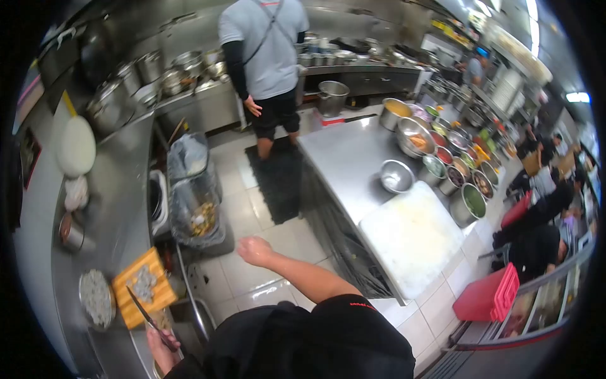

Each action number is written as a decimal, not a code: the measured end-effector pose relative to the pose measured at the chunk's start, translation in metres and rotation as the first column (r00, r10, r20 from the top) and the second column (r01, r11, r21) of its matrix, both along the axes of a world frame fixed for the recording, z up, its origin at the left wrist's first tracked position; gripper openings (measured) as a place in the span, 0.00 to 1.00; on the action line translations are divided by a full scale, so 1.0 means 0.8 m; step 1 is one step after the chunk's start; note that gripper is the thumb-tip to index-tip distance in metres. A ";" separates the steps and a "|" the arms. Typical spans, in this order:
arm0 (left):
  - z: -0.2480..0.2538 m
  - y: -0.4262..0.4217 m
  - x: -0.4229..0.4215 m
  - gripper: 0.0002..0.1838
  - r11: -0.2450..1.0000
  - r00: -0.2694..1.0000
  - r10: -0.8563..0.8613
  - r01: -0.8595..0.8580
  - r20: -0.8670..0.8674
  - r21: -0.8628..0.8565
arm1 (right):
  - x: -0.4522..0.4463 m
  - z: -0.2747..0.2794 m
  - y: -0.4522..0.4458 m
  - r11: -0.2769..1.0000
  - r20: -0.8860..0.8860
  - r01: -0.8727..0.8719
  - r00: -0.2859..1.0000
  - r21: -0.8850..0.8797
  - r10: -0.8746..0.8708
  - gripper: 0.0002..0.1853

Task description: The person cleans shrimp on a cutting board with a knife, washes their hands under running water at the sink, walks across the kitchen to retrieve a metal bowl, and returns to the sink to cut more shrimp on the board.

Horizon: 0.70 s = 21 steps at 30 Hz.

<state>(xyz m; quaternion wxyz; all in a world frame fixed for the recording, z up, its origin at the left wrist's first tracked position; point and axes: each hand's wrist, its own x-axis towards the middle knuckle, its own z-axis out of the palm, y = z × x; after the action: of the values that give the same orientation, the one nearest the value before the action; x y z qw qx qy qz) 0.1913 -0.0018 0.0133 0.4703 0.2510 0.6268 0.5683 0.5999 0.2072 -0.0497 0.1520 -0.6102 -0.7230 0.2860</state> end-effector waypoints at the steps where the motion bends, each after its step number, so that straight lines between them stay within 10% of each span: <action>1: -0.009 0.019 0.013 0.20 0.997 0.997 -0.071 0.070 0.012 0.022 | 0.045 -0.001 -0.013 0.987 0.047 0.036 0.998 -0.157 -0.029 0.21; 2: -0.008 0.035 0.036 0.20 0.990 0.991 -0.135 0.135 0.002 0.033 | 0.081 -0.003 -0.028 0.947 0.093 0.076 0.994 -0.313 -0.049 0.26; 5: -0.017 0.078 0.088 0.20 0.960 0.962 -0.274 0.274 0.003 -0.050 | 0.144 -0.101 -0.100 0.936 0.050 0.318 0.943 0.153 -0.329 0.32; 10: 0.047 0.097 0.191 0.21 0.821 0.862 -0.502 0.500 0.069 -0.277 | 0.213 -0.024 -0.193 0.920 -0.085 0.381 0.924 0.094 -0.374 0.28; 11: 0.019 0.102 0.182 0.22 0.742 0.732 -0.667 0.639 -0.136 -0.202 | 0.215 0.003 -0.216 0.910 -0.174 0.403 0.907 0.094 -0.384 0.27; 13: -0.053 0.132 0.156 0.25 0.483 0.341 -0.768 0.865 -0.542 -0.140 | 0.222 0.057 -0.270 0.805 -0.276 0.555 0.823 0.209 -0.496 0.21; 18: -0.070 0.139 0.226 0.24 0.381 0.232 -0.895 0.840 -0.380 -0.386 | 0.257 0.142 -0.417 0.315 -0.510 0.902 0.428 0.295 -0.746 0.11; 21: -0.092 0.146 0.257 0.23 0.283 0.122 -0.933 0.831 -0.339 -0.479 | 0.309 0.139 -0.518 0.141 -0.219 0.913 0.238 0.384 -0.946 0.11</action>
<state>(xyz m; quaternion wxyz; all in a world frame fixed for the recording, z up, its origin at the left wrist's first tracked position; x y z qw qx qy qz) 0.3972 0.1151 -0.0604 0.5225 0.6861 0.5060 0.0159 0.8471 -0.2071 0.0612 0.4001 -0.8825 -0.2391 -0.0628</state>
